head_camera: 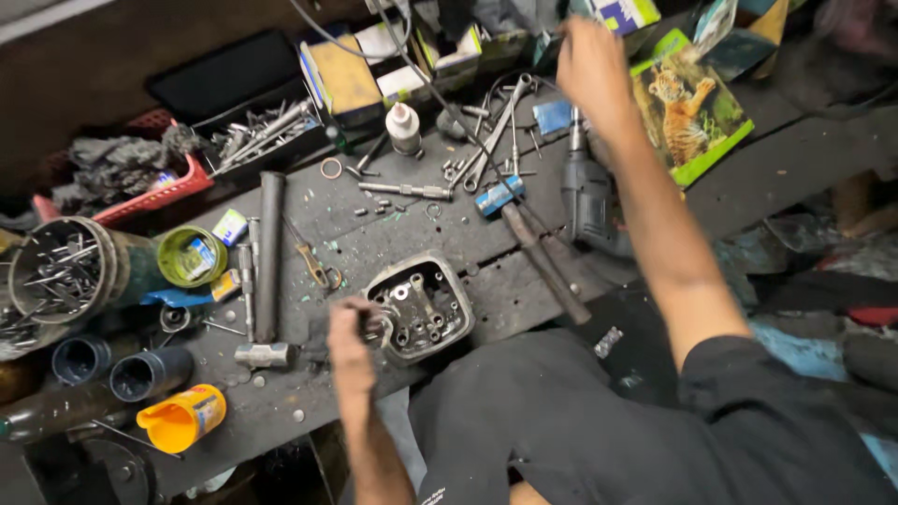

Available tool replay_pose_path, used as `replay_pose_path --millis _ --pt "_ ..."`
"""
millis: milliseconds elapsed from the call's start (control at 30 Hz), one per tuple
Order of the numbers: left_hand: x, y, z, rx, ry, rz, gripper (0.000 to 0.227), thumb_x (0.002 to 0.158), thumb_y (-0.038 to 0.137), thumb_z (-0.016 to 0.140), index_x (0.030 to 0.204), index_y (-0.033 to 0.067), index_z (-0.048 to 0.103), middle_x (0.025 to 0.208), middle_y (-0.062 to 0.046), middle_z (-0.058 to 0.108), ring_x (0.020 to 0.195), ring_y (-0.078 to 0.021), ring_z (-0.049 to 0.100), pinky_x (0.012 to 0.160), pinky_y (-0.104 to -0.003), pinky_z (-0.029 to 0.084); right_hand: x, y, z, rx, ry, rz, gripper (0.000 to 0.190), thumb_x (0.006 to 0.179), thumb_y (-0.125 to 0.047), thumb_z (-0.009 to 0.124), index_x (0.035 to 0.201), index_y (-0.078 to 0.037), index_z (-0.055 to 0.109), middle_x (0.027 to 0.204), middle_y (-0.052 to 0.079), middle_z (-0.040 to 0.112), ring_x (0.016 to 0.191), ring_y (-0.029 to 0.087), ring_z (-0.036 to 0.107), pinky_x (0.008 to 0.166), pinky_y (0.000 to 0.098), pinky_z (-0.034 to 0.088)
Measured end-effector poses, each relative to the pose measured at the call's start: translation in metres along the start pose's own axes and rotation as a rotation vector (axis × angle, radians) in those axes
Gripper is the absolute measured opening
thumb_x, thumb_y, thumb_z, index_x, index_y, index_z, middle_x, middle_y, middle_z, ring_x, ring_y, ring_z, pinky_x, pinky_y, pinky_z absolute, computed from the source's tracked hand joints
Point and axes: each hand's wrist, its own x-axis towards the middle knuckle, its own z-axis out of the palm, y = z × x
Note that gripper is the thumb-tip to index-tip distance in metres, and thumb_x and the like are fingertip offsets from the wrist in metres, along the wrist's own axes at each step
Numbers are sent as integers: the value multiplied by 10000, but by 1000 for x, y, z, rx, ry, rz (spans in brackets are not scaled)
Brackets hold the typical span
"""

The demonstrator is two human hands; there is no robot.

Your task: The person assembles a mechanical part by inserting cylindrical components into a metal housing. They use a hammer to tap the components into place and repeatedly adjust the part on the workbench.

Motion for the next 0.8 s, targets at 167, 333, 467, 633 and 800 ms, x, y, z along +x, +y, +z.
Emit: replay_pose_path --millis 167,333,467,633,800 --pt "-13 24 82 248 -195 15 328 1030 232 402 941 23 639 800 -69 659 752 -162 620 722 -320 497 101 108 89 -294 -505 254 322 777 -135 756 1031 60 723 1075 313 684 997 488 670 868 532 539" --pt "-25 47 81 244 -223 142 292 1014 195 438 962 -6 644 862 -65 644 826 -162 599 788 -306 489 133 124 125 -300 -859 93 376 715 -43 741 1081 43 747 1130 303 726 1053 452 707 897 527 567" --pt "-45 39 65 85 -37 69 293 1064 180 479 1052 -17 695 867 -58 665 829 -145 611 782 -295 502 138 120 128 -342 -786 71 366 694 -56 779 1049 31 768 1123 305 710 1027 467 702 875 536 568" --pt "-56 32 63 -6 284 102 292 1068 167 519 1244 -28 648 1003 -49 747 965 -121 679 916 -277 532 134 123 115 -332 -636 -39 321 693 -58 819 962 103 752 997 373 694 959 505 691 875 518 560" --pt "-55 30 63 -364 501 30 340 1025 191 590 1283 -29 611 949 -58 736 857 -138 696 813 -286 559 125 128 117 -399 -328 -255 70 808 -8 746 847 49 752 863 305 698 877 483 688 817 525 569"
